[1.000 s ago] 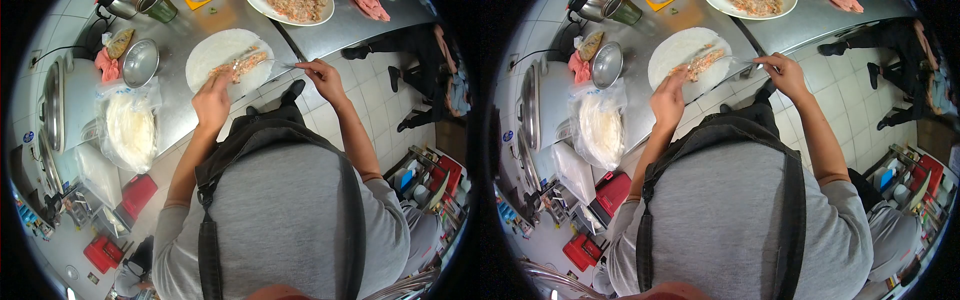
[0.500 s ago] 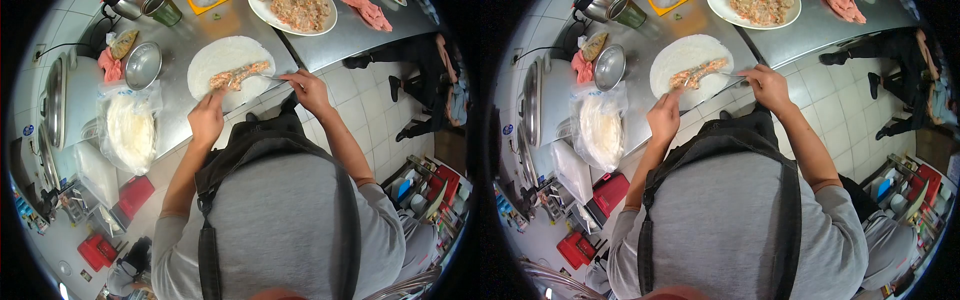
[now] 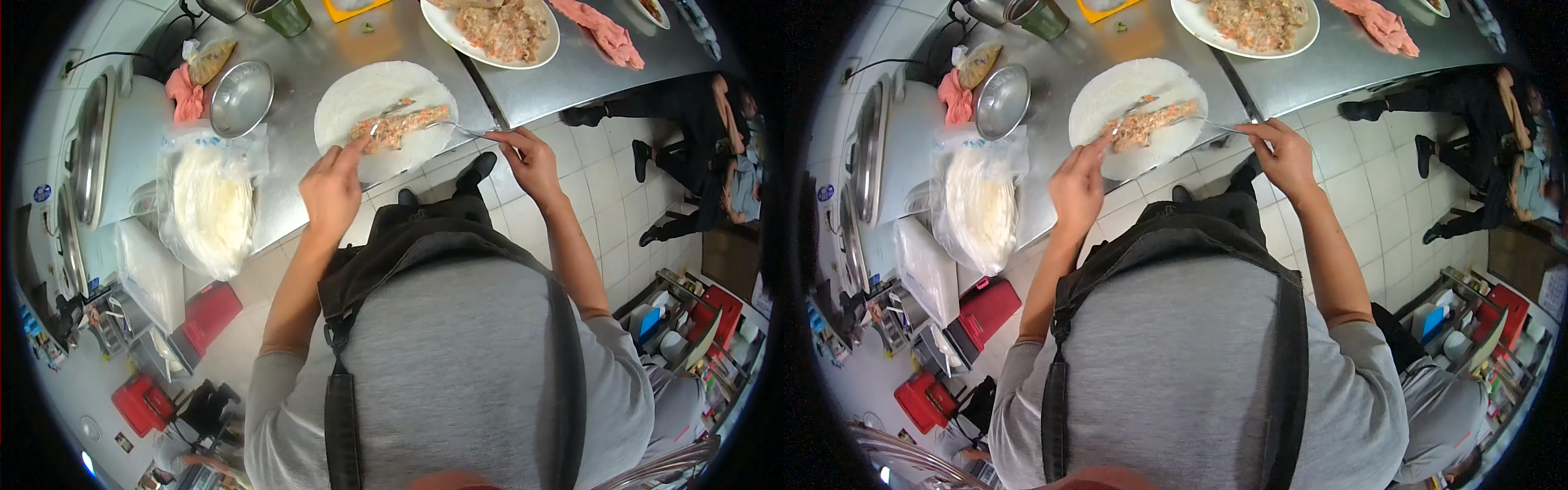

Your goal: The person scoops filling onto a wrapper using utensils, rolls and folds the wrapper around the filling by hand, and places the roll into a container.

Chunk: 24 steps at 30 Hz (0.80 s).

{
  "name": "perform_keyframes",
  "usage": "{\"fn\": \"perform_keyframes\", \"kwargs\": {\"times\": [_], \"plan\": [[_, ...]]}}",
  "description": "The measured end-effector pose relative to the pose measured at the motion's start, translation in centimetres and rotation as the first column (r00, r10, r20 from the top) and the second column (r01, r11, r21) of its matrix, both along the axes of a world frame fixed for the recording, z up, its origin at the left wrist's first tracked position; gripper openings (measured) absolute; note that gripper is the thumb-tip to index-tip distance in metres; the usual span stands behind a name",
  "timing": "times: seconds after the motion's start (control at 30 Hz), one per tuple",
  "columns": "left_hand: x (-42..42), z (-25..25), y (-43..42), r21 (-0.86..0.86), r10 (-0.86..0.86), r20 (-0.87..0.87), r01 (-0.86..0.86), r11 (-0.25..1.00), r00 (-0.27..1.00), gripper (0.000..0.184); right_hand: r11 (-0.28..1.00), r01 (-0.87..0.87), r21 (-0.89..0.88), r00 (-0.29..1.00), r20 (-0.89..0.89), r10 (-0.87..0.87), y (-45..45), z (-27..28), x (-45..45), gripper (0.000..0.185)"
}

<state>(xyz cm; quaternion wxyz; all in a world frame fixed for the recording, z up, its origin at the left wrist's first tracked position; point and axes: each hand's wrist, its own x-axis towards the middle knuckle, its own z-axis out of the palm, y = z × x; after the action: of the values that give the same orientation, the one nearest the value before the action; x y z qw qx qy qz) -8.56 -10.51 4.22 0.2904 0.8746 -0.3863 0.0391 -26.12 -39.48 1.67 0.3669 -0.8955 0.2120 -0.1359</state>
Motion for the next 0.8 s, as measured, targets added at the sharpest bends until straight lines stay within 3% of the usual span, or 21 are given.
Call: {"fn": "perform_keyframes", "kwargs": {"times": [0.1, 0.17, 0.2, 0.27, 0.33, 0.57, 0.63, 0.8], "plan": [[0.3, 0.2, 1.5, -0.023, -0.006, -0.018, 0.006, 1.0, 1.0, 0.051, 0.994, -0.033, 0.1, 0.999, -0.004, 0.033, 0.6, -0.1, 0.0, 0.028], [0.4, -0.8, 2.4, 0.042, -0.088, 0.072, 0.085, 0.995, 0.994, 0.048, 0.991, -0.126, 0.033, 0.991, 0.054, 0.124, 2.3, -0.2, 1.1, 0.029], [0.7, -0.6, 2.7, 0.042, -0.085, 0.074, 0.082, 0.996, 0.994, 0.048, 0.988, -0.155, 0.01, 0.988, -0.01, 0.155, 3.1, 0.4, 1.5, 0.028], [1.1, 0.0, 3.1, -0.052, -0.013, -0.035, 0.011, 0.999, 0.999, 0.046, 0.986, -0.164, -0.014, 0.986, -0.019, 0.164, 3.6, 0.1, 2.1, 0.028], [2.0, -0.4, 2.9, 0.0, 0.024, -0.009, -0.024, 1.0, 1.0, 0.045, 0.983, -0.182, -0.027, 0.983, -0.033, 0.181, 4.2, -0.4, 2.3, 0.027], [0.5, -1.7, 3.7, 0.052, -0.02, 0.002, 0.02, 0.998, 1.0, 0.042, 0.989, -0.106, -0.1, 0.994, -0.036, 0.103, 5.0, -0.4, 3.9, 0.026], [0.5, -1.4, 4.2, 0.057, -0.009, 0.087, 0.004, 0.998, 0.996, 0.051, 0.988, -0.105, -0.114, 0.994, -0.041, 0.101, 5.4, -0.4, 3.9, 0.028], [0.0, 0.0, 4.8, 0.077, 0.005, 0.087, -0.012, 0.997, 0.996, 0.055, 0.991, -0.104, -0.081, 0.994, -0.034, 0.102, 5.6, -0.1, 3.5, 0.029]]}}
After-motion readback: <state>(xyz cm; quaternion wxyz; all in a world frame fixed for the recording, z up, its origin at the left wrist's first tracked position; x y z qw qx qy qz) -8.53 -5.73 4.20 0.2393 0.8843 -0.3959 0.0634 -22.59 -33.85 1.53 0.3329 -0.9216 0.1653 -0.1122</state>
